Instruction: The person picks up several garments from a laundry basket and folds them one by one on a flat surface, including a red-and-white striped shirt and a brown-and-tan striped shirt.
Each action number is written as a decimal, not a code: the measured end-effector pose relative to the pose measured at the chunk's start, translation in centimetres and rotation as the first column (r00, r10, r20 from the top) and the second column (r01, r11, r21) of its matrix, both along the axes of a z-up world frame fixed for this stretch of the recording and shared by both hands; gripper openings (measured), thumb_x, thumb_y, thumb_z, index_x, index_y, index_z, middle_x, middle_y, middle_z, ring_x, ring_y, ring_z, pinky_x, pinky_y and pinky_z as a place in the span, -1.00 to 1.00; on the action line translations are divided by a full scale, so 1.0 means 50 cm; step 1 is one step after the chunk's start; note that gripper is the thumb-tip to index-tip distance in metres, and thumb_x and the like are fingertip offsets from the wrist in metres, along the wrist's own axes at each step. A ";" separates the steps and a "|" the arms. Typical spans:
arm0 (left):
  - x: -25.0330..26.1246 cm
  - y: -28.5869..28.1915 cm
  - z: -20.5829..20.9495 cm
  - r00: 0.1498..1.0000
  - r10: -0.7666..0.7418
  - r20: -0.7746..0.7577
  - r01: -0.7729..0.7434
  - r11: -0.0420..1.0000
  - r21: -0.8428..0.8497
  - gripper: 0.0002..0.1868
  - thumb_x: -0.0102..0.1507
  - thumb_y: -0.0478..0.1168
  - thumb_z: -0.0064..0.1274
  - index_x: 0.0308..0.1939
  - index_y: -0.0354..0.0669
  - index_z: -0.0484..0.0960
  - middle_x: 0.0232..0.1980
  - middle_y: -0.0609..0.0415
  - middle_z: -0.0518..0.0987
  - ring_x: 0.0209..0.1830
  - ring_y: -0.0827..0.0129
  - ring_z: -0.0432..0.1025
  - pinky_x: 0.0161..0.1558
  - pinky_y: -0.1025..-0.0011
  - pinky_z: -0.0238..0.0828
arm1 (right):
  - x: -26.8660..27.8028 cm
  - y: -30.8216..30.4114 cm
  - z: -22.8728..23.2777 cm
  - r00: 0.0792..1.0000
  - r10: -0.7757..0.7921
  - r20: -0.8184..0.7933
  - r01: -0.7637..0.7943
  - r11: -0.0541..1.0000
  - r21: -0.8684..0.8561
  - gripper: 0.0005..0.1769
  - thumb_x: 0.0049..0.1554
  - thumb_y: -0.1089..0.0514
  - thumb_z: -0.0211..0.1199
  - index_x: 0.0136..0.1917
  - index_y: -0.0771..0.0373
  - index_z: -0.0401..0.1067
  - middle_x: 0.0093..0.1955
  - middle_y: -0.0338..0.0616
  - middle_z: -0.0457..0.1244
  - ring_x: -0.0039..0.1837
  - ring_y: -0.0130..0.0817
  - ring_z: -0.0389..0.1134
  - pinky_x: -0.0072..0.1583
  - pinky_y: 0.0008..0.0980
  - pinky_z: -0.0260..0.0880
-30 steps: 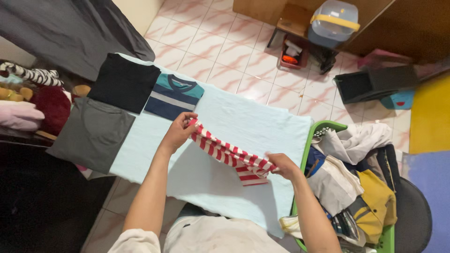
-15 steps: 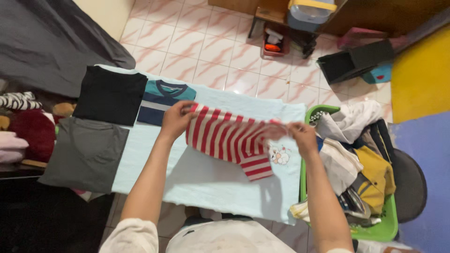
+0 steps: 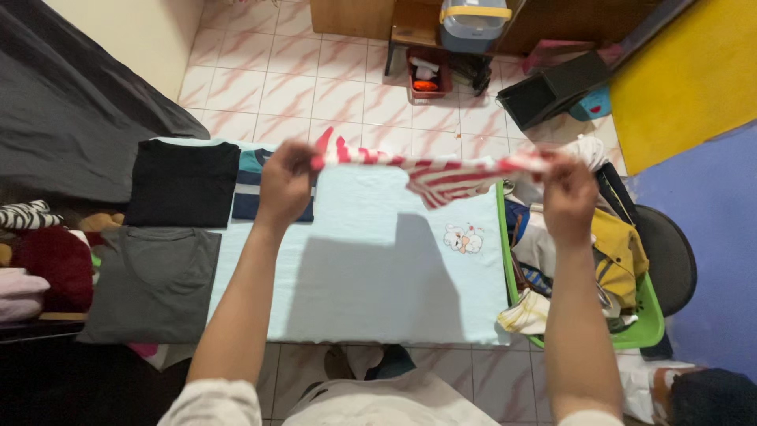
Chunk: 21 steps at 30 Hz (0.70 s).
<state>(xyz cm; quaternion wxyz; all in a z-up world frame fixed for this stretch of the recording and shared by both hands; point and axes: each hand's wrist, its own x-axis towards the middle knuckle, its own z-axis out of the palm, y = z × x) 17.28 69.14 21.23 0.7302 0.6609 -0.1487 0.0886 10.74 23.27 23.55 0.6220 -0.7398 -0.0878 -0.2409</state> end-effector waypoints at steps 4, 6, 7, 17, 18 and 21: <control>-0.136 0.071 -0.165 0.991 0.091 -0.101 -0.067 0.973 0.221 -0.80 0.28 -0.53 -0.02 -0.08 -0.24 0.57 -0.15 0.09 0.63 -0.13 0.51 0.54 -0.04 0.52 0.50 | -0.170 0.020 -0.152 0.992 0.056 -0.111 -0.081 0.969 -0.234 -0.79 0.26 0.48 0.11 0.07 0.23 0.33 0.00 -0.25 0.24 0.03 -0.51 0.28 0.16 -0.49 0.33; -0.206 0.086 -0.273 0.964 0.173 -0.201 -0.116 0.956 0.269 -0.81 0.28 -0.51 0.04 -0.07 -0.24 0.59 -0.08 0.07 0.67 -0.03 0.46 0.56 0.04 0.45 0.54 | -0.239 0.077 -0.266 0.987 0.012 -0.163 -0.057 0.960 -0.273 -0.71 0.11 0.43 0.25 0.08 0.21 0.35 -0.02 -0.21 0.26 -0.06 -0.46 0.27 0.02 -0.42 0.33; -0.243 0.091 -0.326 0.957 0.177 -0.228 -0.118 0.960 0.254 -0.82 0.28 -0.50 0.02 -0.08 -0.23 0.60 -0.05 0.03 0.68 -0.01 0.39 0.56 0.06 0.40 0.53 | -0.268 0.104 -0.317 0.969 -0.052 -0.240 -0.043 0.927 -0.373 -0.64 0.03 0.40 0.33 0.09 0.23 0.36 -0.03 -0.16 0.26 -0.06 -0.39 0.31 -0.02 -0.39 0.36; -0.337 0.142 -0.532 0.962 0.192 -0.193 0.016 0.667 0.745 -0.68 0.18 -0.43 -0.01 -0.02 -0.08 0.63 -0.04 -0.02 0.66 -0.04 0.06 0.55 -0.04 0.18 0.51 | -0.389 0.227 -0.576 0.917 -0.303 -0.259 -0.101 0.452 -0.886 -0.73 -0.17 0.27 0.33 -0.16 0.06 0.44 -0.04 -0.22 0.29 0.02 -0.02 0.29 0.01 -0.02 0.33; -0.338 0.141 -0.515 0.962 0.191 -0.194 0.017 0.667 0.745 -0.68 0.18 -0.43 -0.01 -0.02 -0.08 0.63 -0.04 -0.02 0.66 -0.04 0.06 0.55 -0.04 0.18 0.51 | -0.385 0.223 -0.575 0.913 -0.333 -0.234 -0.068 0.443 -0.894 -0.71 -0.17 0.27 0.34 -0.14 0.04 0.45 -0.06 -0.25 0.31 0.02 -0.03 0.30 0.01 0.00 0.30; -0.335 0.134 -0.455 0.967 0.096 -0.234 0.158 0.496 0.854 -0.75 0.15 -0.38 0.06 -0.11 -0.08 0.61 0.00 0.08 0.65 -0.07 0.07 0.54 -0.09 0.16 0.50 | -0.366 0.203 -0.555 0.912 -0.352 -0.210 -0.050 0.412 -0.910 -0.67 -0.20 0.26 0.35 -0.11 0.03 0.49 -0.11 -0.25 0.32 0.01 -0.03 0.30 0.01 0.05 0.27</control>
